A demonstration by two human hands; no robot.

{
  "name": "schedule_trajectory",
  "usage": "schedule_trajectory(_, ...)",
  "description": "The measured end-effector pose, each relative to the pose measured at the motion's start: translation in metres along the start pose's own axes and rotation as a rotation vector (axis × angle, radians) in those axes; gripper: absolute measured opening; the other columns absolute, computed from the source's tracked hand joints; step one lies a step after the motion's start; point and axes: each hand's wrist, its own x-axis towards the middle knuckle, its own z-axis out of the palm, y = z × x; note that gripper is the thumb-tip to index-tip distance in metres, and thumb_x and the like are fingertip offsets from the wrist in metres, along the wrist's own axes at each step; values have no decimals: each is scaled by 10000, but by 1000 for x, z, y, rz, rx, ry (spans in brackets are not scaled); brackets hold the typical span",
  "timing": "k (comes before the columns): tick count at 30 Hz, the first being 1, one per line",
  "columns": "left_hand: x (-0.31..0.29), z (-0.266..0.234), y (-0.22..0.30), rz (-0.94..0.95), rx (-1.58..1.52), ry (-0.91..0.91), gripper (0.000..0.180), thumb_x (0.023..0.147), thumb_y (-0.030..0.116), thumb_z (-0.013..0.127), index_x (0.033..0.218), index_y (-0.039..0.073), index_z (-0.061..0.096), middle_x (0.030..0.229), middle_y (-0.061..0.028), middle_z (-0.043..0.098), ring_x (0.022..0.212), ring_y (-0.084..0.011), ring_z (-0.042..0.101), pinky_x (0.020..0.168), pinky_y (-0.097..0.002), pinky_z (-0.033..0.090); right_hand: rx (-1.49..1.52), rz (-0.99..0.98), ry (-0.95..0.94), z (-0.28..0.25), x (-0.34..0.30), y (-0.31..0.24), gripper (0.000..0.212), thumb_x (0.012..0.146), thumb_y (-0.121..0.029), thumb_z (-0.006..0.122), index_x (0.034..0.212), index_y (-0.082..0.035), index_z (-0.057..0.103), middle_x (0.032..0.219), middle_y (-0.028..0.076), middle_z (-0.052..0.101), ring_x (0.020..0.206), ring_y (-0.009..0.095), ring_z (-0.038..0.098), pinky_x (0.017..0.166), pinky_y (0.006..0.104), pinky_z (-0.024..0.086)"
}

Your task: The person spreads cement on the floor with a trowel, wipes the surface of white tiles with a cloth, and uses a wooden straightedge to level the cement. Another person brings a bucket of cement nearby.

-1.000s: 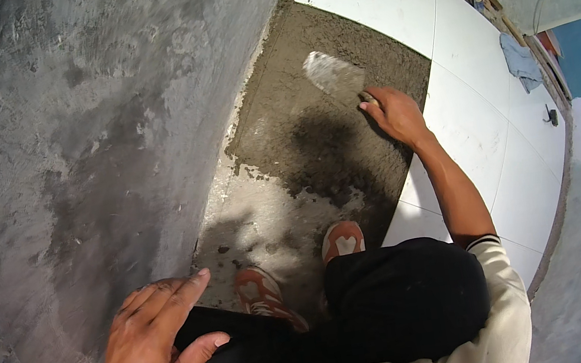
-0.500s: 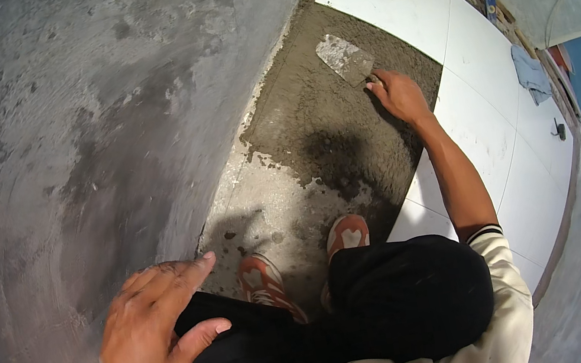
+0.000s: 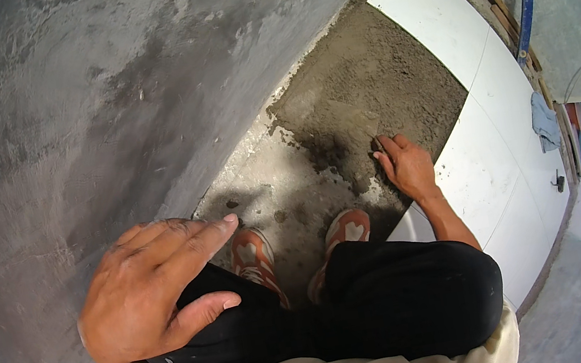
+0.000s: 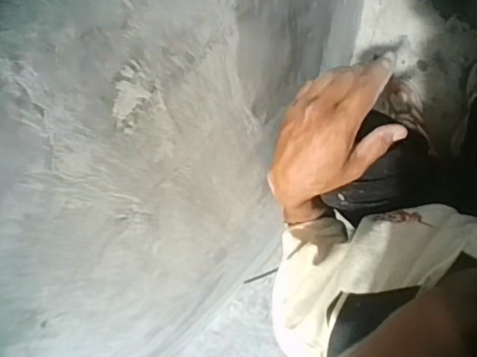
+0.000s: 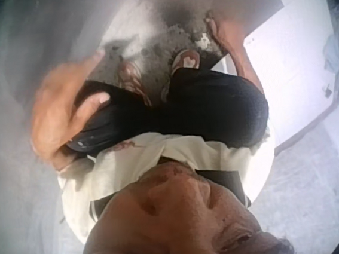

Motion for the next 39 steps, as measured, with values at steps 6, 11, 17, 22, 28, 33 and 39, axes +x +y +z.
schedule_trajectory(6, 0, 7, -4, 46, -20, 37, 740, 786, 441, 846, 1284, -81, 678, 1079, -237, 741, 990, -400, 727, 851, -453, 536, -63, 35, 57, 8, -18, -10, 367, 1002, -294, 675, 1319, -110, 674, 967, 160, 651, 853, 399, 700, 724, 494, 564)
schedule_trajectory(11, -5, 1, -1, 61, 14, 34, 757, 783, 445, 845, 1287, -92, 671, 1090, -247, 736, 984, -407, 722, 862, -450, 531, -13, 211, 117, -3, -16, -8, 384, 1028, -326, 645, 1315, -72, 675, 980, 188, 657, 863, 423, 697, 730, 512, 555)
schedule_trajectory(17, 10, 2, -2, 141, 10, -50, 760, 788, 429, 852, 1296, -103, 661, 1092, -268, 727, 983, -420, 719, 858, -453, 535, 105, 197, -50, 0, -24, -23, 394, 1059, -348, 583, 1266, -22, 660, 1068, 279, 693, 965, 473, 700, 831, 557, 554)
schedule_trajectory(22, 21, 1, -7, 151, -46, -85, 764, 770, 409, 868, 1297, -104, 661, 1101, -272, 724, 991, -425, 718, 871, -457, 534, 49, 306, -126, -9, -45, -19, 337, 1067, -329, 570, 1222, -43, 658, 1044, 248, 694, 925, 458, 709, 809, 538, 567)
schedule_trajectory(28, 45, 9, -13, 137, -46, -88, 744, 739, 402, 891, 1309, -32, 692, 1042, -198, 746, 965, -361, 738, 856, -424, 557, 27, 588, 188, -52, -63, 6, 351, 1018, -264, 653, 1245, 3, 649, 1021, 206, 667, 893, 415, 683, 774, 484, 552)
schedule_trajectory(33, 68, 6, -3, 41, -76, -164, 771, 716, 378, 906, 1292, -79, 676, 1098, -254, 744, 1017, -416, 726, 921, -451, 543, 167, 304, 672, -66, -49, -7, 313, 937, -141, 763, 1167, 2, 607, 1062, 193, 600, 922, 390, 636, 767, 456, 542)
schedule_trajectory(39, 118, 25, -7, -43, -170, -321, 707, 802, 287, 887, 1375, -46, 641, 1182, -222, 748, 1118, -380, 717, 949, -410, 543, 424, 611, -82, 13, -64, -8, 372, 1005, -327, 661, 1136, 1, 545, 1094, 273, 677, 1065, 489, 663, 857, 561, 522)
